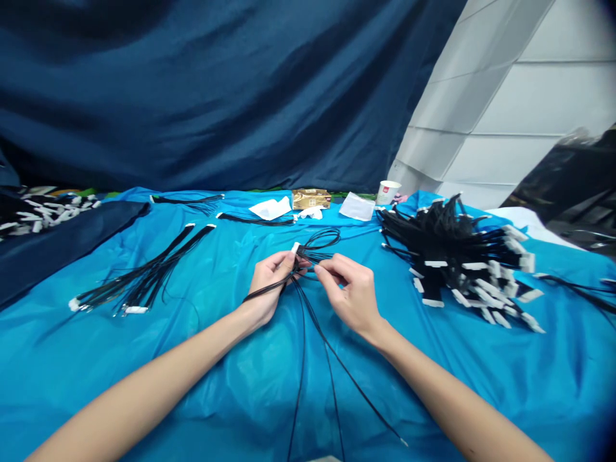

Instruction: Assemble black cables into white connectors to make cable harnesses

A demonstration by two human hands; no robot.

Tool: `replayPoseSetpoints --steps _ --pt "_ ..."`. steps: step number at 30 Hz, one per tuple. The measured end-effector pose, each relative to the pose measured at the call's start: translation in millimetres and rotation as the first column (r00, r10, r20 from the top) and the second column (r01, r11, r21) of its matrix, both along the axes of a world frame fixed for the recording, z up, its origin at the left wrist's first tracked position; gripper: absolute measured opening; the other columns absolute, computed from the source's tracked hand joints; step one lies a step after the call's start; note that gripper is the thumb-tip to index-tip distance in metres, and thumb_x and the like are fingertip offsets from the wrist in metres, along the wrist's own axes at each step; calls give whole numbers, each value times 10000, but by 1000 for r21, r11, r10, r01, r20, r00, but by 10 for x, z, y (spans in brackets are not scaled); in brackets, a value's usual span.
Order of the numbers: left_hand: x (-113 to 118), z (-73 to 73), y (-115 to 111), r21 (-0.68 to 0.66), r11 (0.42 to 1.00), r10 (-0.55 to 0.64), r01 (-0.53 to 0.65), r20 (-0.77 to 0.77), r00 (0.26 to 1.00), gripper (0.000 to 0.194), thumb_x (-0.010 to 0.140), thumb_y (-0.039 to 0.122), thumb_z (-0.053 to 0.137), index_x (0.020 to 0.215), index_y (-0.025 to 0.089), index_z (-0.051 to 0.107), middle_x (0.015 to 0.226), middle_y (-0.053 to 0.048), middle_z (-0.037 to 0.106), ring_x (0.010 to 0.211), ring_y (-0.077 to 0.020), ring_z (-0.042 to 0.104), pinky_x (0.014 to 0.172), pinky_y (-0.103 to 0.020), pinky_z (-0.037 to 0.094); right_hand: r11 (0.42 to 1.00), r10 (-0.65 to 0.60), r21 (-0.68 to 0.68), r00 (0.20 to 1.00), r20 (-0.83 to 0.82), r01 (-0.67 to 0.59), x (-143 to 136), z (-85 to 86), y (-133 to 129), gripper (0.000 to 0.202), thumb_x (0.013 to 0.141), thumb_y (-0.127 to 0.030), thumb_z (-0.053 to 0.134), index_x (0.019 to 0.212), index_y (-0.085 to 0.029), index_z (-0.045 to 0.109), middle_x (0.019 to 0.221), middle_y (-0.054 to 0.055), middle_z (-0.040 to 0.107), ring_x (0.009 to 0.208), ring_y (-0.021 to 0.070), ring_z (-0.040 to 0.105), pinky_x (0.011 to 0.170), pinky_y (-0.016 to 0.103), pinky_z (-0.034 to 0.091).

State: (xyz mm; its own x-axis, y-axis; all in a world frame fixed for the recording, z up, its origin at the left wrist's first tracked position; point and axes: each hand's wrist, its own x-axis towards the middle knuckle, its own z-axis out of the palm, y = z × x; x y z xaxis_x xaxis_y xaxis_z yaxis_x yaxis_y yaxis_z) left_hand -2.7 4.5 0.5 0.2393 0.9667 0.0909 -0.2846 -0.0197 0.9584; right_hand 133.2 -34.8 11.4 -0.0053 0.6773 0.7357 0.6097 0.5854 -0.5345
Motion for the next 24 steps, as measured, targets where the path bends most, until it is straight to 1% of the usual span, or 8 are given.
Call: replayPoseSetpoints --steps 5,8,12,14,19,24 --pt "-3 -3 9 7 1000 -2 2 11 1000 252 727 382 600 803 149 657 848 -58 672 822 -183 599 686 -255 443 1000 18 2 1000 17 -18 6 4 -6 188 820 -172 490 637 -161 535 555 -22 435 514 86 400 504 225 318" --pt "-4 0 9 5 1000 -8 7 11 1000 240 730 378 599 792 153 656 847 -55 672 819 -181 599 674 -247 443 1000 4 8 999 37 -5 14 -6 7 178 827 -176 482 660 -163 543 572 -15 452 528 91 415 517 228 333" --pt "2 -8 -5 5 1000 -16 16 -1 1000 248 722 381 605 792 149 660 848 -57 673 792 -168 598 705 -251 451 995 -20 98 996 85 12 16 -48 29 122 830 -189 494 746 -168 579 632 8 528 575 105 467 551 231 367" --pt "8 -12 -15 15 1000 -16 16 -6 1000 243 723 373 607 801 150 665 843 -52 674 778 -158 598 725 -252 451 992 -26 127 993 118 11 14 -69 34 121 829 -192 497 748 -169 583 634 14 540 591 113 484 558 237 373" --pt "23 -4 -31 0 1000 -25 25 16 1000 238 710 368 622 793 150 669 832 -48 677 789 -163 603 756 -268 454 994 -29 104 992 124 16 5 -80 32 157 845 -194 467 741 -173 582 639 20 553 598 119 494 558 242 379" --pt "25 2 -33 -16 999 -35 35 15 999 247 712 369 621 823 155 674 837 -45 674 758 -146 594 723 -253 453 997 -28 81 990 141 17 8 -72 28 171 855 -198 452 759 -166 590 649 24 554 609 120 493 567 245 381"
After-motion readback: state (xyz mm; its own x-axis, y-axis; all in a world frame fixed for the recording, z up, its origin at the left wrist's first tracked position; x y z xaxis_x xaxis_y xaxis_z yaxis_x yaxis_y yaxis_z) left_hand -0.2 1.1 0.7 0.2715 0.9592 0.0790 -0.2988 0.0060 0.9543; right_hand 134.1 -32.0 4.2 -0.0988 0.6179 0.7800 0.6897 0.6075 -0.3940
